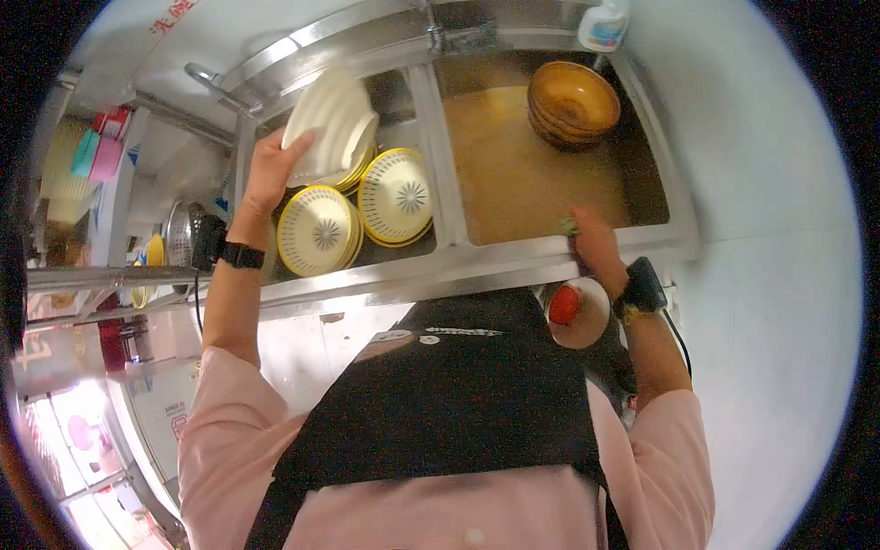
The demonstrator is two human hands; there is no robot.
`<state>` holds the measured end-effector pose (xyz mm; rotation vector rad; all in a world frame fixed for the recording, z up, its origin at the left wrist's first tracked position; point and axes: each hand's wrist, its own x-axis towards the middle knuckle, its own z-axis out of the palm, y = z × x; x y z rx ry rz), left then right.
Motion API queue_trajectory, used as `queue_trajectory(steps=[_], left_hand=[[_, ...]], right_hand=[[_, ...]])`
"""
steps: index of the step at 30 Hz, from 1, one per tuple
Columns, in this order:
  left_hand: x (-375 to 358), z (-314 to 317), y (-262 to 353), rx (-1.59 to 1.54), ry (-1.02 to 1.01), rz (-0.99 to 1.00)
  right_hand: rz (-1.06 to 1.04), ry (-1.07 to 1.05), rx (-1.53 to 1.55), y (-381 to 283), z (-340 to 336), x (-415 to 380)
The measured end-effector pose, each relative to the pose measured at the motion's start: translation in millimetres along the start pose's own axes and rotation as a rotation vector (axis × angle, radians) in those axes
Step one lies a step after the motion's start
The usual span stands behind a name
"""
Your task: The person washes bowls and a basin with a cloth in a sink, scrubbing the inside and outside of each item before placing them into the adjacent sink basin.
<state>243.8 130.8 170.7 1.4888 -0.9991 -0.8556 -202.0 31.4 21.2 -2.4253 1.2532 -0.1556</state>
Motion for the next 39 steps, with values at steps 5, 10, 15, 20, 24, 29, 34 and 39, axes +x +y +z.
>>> queue_trajectory(steps=[5,10,15,20,24,29,34,39], left_hand=[[-18,-71,-96,0.777,-0.046,-0.045],[-51,-77,-164,0.975,-0.078,-0.017],[-57,-67,-235,1.133,-0.225,-0.121],[-6,-37,-207,1.228,-0.539,0.095],[54,48,-134,0.642,0.008,0.178],[85,193,-105,0.630,-0.461,0.029],[111,320,-164,0.555,-0.477,0.073],[99,364,-182,0.573,-0.517,-0.176]], right_hand=[[0.033,0.214,0.000,-7,2,-1],[0.062,0.232,-0.041,-2,7,-3],[0.087,0.222,-0.039,0,10,-2],[0.001,0.231,-0.067,-2,-10,-5],[0.012,0.201,-0.053,34,-28,-12],[0.070,0.391,-0.027,47,-36,-21],[0.111,0.434,-0.035,58,-28,-20],[0.125,0.388,0.001,57,-25,-12]])
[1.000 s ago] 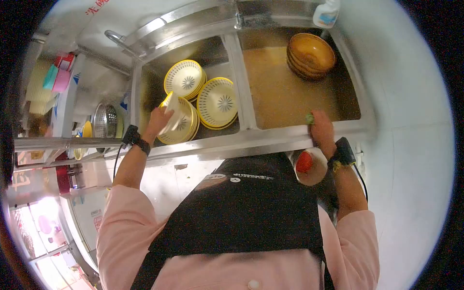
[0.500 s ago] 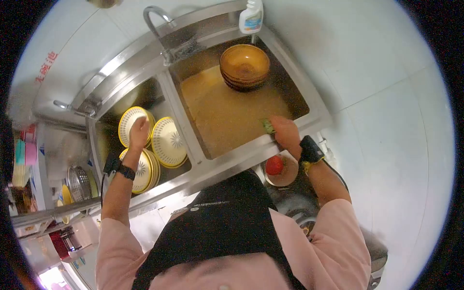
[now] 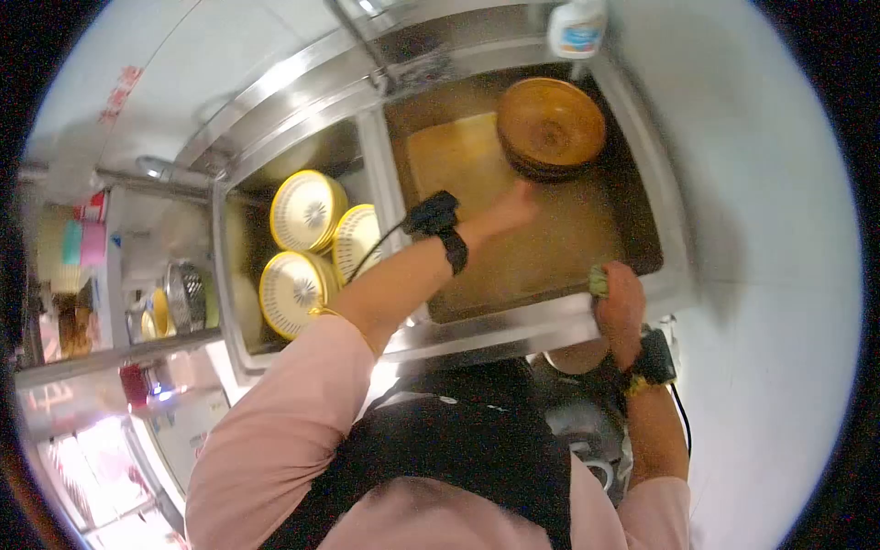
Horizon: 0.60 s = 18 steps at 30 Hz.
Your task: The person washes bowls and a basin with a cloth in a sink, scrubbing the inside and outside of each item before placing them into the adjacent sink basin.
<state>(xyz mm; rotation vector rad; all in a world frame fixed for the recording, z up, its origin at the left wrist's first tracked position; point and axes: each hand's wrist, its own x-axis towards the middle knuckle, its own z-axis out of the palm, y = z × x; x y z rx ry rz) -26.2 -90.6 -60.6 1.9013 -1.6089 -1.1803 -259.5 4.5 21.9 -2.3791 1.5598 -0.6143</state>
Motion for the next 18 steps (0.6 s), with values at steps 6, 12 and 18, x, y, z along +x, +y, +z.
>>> queue_trajectory(steps=[6,12,18], left_hand=[[-83,-17,-22,-0.285,-0.140,0.061],[-179,-98,-35,-0.537,0.024,-0.011],[-256,-126,-59,-0.690,0.201,-0.064]], right_hand=[[-0.008,-0.075,-0.004,-3,-7,5],[-0.050,-0.086,-0.045,7,-1,-1],[-0.158,-0.126,-0.023,1,-10,6]])
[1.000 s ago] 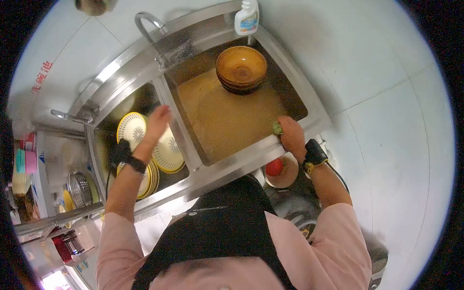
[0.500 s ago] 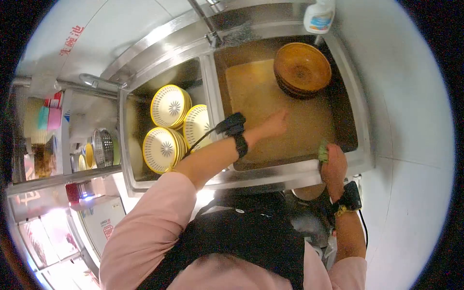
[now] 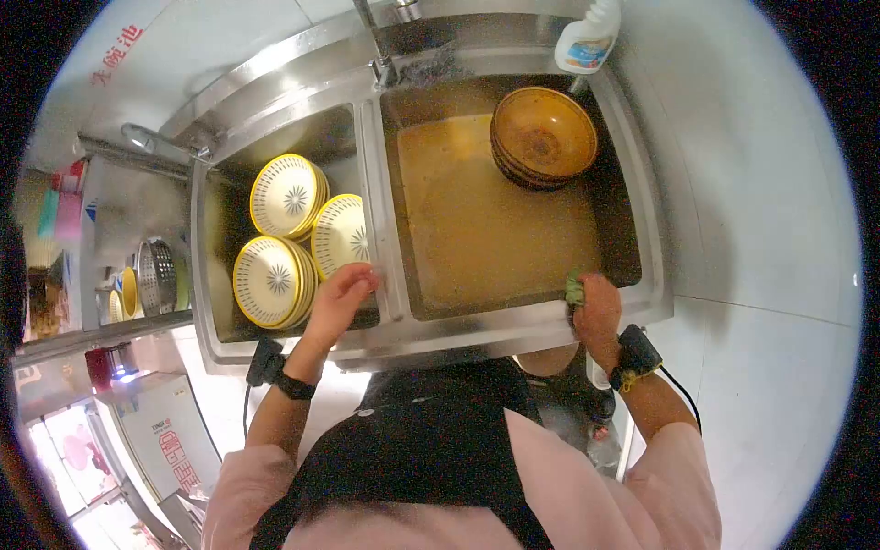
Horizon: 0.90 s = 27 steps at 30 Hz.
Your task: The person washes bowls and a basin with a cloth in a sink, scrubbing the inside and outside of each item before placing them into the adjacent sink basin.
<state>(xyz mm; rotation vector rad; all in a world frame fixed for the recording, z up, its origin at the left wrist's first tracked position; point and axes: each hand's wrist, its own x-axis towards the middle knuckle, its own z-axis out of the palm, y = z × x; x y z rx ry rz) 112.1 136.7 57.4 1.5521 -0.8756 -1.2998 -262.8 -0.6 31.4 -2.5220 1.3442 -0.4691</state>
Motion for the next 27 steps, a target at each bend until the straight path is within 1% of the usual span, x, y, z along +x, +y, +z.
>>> queue_trajectory(steps=[2,3,5,7,9,10,12,13,14,15,16,17,19,21,23,25,27], left_hand=[[-17,-18,-24,0.067,0.197,-0.006],[-27,-25,-33,0.065,0.195,-0.006],[-43,-35,-38,-0.018,0.280,-0.022],[-56,-47,-45,0.029,0.284,-0.028],[-64,-62,-58,-0.043,0.299,-0.057],[-69,-64,-51,-0.057,0.345,-0.057],[-78,-68,-40,-0.029,0.315,-0.045],[-78,-72,-37,0.014,0.300,-0.039],[-75,-77,-41,0.038,0.237,-0.021],[-69,-79,-43,0.042,0.216,-0.006],[-63,-76,-39,0.011,0.165,0.050],[-55,-70,-33,-0.022,0.114,0.105],[-28,-50,-17,0.001,0.054,0.135],[4,-22,-2,0.103,-0.041,0.313],[38,10,19,0.246,-0.123,0.277],[84,49,23,0.352,-0.144,0.276],[137,84,17,0.542,-0.071,0.304]], right_hand=[[0.025,-0.031,-0.018,-5,-4,4],[0.062,-0.052,-0.031,-9,-5,5],[0.062,-0.034,-0.048,-8,-2,3],[0.071,-0.010,-0.076,-5,4,-1],[0.056,0.083,-0.078,-1,12,-3],[0.056,0.095,-0.099,-2,18,-2],[0.177,0.026,-0.170,-11,25,-2],[0.192,0.046,-0.185,-21,23,-1],[0.131,0.061,-0.148,-32,23,0],[0.071,0.073,-0.111,-42,23,1],[0.087,0.088,-0.121,-46,23,0],[0.097,0.120,-0.108,-48,25,0],[0.118,0.162,-0.102,-48,27,-2],[0.166,0.110,-0.154,-44,30,-3],[0.182,0.122,-0.133,-53,21,0],[0.178,0.178,-0.128,-53,23,-1],[0.201,0.220,-0.093,-55,21,0]])
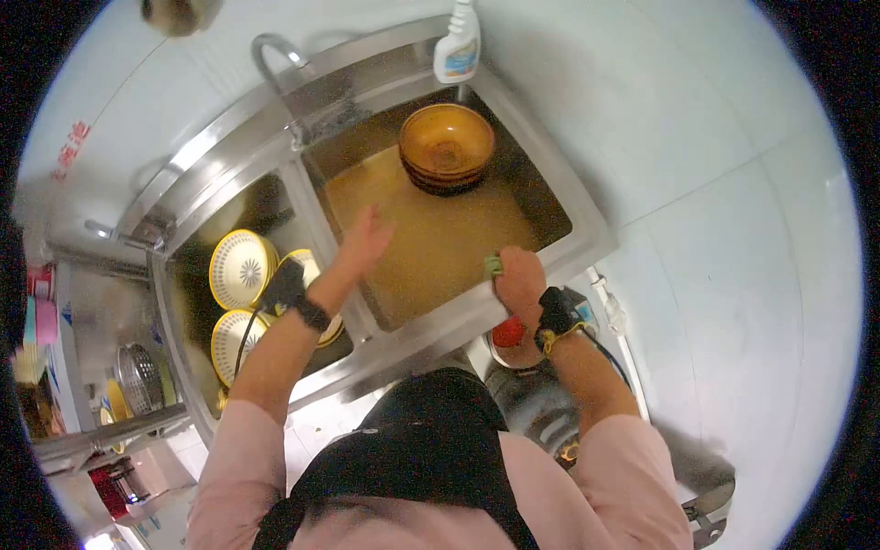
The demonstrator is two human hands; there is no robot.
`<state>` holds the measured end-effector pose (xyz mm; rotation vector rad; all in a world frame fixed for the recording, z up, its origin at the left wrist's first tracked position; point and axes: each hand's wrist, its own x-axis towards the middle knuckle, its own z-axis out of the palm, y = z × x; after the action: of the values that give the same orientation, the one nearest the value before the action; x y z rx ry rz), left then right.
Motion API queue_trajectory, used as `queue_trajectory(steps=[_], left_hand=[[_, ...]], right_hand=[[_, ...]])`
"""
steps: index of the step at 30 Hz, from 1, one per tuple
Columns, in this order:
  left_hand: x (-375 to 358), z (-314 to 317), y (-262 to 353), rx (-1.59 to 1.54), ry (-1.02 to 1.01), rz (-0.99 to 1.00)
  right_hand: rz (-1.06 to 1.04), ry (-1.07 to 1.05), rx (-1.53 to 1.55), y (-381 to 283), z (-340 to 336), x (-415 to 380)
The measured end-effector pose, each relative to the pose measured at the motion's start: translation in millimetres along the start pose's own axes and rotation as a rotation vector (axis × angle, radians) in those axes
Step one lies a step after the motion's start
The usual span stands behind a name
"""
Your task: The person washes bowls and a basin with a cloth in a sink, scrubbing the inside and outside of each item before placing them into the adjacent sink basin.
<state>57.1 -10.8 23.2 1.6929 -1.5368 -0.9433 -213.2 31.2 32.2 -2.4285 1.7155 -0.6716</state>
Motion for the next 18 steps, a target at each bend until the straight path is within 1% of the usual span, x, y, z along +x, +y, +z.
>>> queue_trajectory(steps=[1,3,4,6,7,8,9,10,12,13,15,16,18], left_hand=[[26,13,1,0.008,-0.011,0.004],[74,33,6,0.078,0.011,-0.187],[95,35,15,0.091,0.003,-0.182],[125,34,39,-0.171,-0.004,-0.537],[135,36,47,-0.160,-0.012,-0.536],[145,37,52,-0.201,-0.039,-0.591],[154,39,54,-0.240,-0.068,-0.649],[166,44,45,-0.224,-0.079,-0.650],[185,53,18,-0.431,-0.194,-0.640],[187,56,17,-0.417,-0.199,-0.647],[185,63,13,-0.610,-0.203,-0.755],[185,67,1,-0.602,-0.213,-0.765],[194,76,-25,-0.715,-0.238,-0.681]], right_hand=[[-0.004,-0.024,0.019,1,-2,1],[0.006,-0.036,0.059,-1,-7,2],[0.018,-0.029,0.066,2,-4,1],[0.043,-0.073,0.098,11,4,0],[0.010,-0.107,0.102,12,-1,0],[0.024,-0.104,0.108,13,-3,1],[0.020,-0.077,0.142,12,-3,2],[0.018,-0.049,0.178,14,-4,3],[0.021,-0.075,0.171,15,-9,5],[0.008,-0.104,0.154,14,-9,6],[0.003,-0.117,0.142,17,-6,5],[-0.009,-0.124,0.120,18,-5,2],[0.008,-0.108,0.117,18,-5,0]])
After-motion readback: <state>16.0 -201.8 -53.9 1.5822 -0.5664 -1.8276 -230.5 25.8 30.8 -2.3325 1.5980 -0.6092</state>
